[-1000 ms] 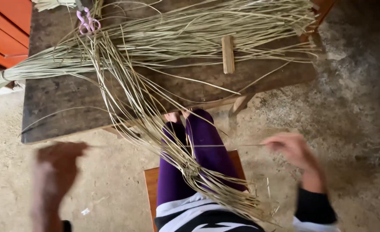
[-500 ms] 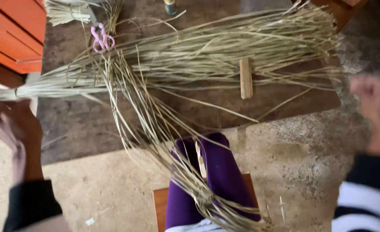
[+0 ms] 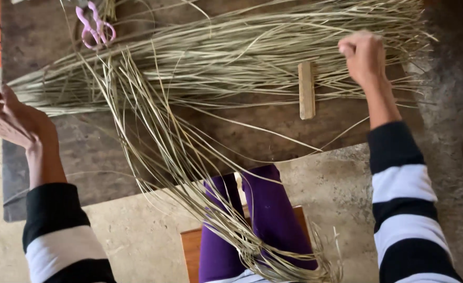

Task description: Weaving dried straw or grass strands into a circular base for a craft project

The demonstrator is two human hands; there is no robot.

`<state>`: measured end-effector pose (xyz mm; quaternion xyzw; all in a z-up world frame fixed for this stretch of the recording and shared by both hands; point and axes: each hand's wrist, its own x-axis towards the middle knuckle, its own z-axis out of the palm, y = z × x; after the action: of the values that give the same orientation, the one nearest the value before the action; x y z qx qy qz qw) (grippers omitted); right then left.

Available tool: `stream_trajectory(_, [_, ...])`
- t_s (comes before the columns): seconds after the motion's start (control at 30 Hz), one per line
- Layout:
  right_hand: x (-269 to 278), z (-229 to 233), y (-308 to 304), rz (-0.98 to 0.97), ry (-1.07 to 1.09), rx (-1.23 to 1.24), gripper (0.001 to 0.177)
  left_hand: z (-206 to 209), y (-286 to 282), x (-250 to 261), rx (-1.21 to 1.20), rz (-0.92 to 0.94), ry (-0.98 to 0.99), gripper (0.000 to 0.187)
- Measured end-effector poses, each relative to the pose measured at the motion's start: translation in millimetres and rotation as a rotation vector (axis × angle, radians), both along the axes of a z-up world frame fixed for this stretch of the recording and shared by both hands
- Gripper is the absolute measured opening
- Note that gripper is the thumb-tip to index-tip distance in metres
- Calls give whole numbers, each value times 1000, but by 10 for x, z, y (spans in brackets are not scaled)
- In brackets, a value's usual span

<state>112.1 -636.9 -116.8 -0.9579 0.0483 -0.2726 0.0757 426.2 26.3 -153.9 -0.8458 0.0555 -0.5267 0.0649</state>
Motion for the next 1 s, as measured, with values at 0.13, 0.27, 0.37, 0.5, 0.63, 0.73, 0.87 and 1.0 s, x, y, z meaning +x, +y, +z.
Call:
stream_trajectory(0.13, [-265,87,343,-160,340,366,13,275,-295,-537,-173,-174,280,66])
stream_trajectory(0.27, [-334,-447,34,-152,199,193,8,619,-721,-1217,-246,-801,257,41])
stream_trajectory(0.37, [-319,-641,31,-211,97,124,8,581,-1034,-1631,-295,-993,365,28])
stream_trajectory(0.5, [-252,-156,968,-421,198,461,39,379,-1476,-2228,-301,-1072,576,24])
stream_trajectory(0.63, [-202,-161,1212,-457,337,480,58,307,-1889,-2750,-222,-1241,732,15])
stream_trajectory(0.73, [-237,-145,1253,-515,409,465,69,531,-2070,-3132,-127,-1322,769,11])
stream_trajectory(0.87, [-443,83,1607,-237,146,412,43,435,-2127,-3448,-87,-1336,837,8])
stream_trajectory(1.0, [-604,92,2087,173,362,528,44,391,-2101,-3638,-111,-1378,914,8])
